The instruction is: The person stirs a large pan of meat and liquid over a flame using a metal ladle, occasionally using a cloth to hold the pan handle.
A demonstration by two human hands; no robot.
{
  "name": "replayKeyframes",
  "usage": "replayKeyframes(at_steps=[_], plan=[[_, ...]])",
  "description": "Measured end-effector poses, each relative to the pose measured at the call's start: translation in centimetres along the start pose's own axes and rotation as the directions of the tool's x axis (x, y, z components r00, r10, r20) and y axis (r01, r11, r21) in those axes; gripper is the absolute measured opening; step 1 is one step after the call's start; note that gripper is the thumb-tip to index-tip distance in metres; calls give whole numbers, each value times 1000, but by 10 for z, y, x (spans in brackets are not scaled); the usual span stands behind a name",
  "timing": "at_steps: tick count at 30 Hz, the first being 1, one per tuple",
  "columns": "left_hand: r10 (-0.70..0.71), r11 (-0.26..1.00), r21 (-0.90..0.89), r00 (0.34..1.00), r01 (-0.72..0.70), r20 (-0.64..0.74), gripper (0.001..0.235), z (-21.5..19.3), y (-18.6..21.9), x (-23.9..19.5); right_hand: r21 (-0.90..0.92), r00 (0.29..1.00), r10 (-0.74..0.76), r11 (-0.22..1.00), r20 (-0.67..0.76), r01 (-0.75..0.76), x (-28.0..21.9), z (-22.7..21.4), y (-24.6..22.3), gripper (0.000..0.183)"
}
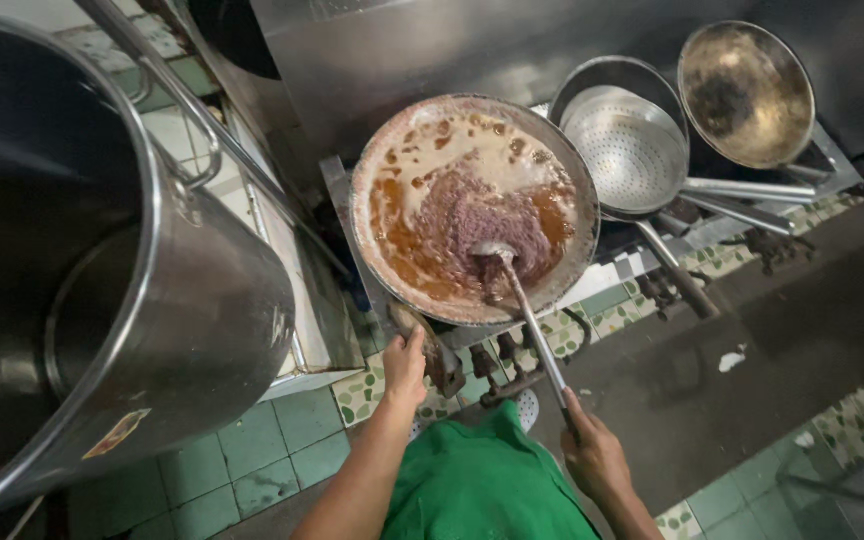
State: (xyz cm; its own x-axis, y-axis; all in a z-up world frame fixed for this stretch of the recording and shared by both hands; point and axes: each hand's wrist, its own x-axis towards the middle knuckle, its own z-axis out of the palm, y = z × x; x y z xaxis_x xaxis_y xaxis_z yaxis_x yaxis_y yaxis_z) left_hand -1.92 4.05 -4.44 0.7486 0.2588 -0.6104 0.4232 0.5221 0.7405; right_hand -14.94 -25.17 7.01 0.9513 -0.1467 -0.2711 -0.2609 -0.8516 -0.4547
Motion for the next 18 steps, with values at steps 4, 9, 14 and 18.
replayKeyframes(at_steps=[4,9,14,18], plan=[[-88,989,116,993,96,-72,31,-6,3,-1,72,999,-43,996,-13,44,24,4,-2,70],[29,990,140,994,-15,-103,31,-10,-3,-2,61,996,-89,994,2,89,57,8,-7,66],[68,998,-9,994,-69,-83,30,-19,-12,5,37,988,-154,987,-13,155,91,13,-7,65],[162,985,-45,981,-167,-103,30,-19,-14,5,263,975,-221,941,4,213,112,17,-3,66]])
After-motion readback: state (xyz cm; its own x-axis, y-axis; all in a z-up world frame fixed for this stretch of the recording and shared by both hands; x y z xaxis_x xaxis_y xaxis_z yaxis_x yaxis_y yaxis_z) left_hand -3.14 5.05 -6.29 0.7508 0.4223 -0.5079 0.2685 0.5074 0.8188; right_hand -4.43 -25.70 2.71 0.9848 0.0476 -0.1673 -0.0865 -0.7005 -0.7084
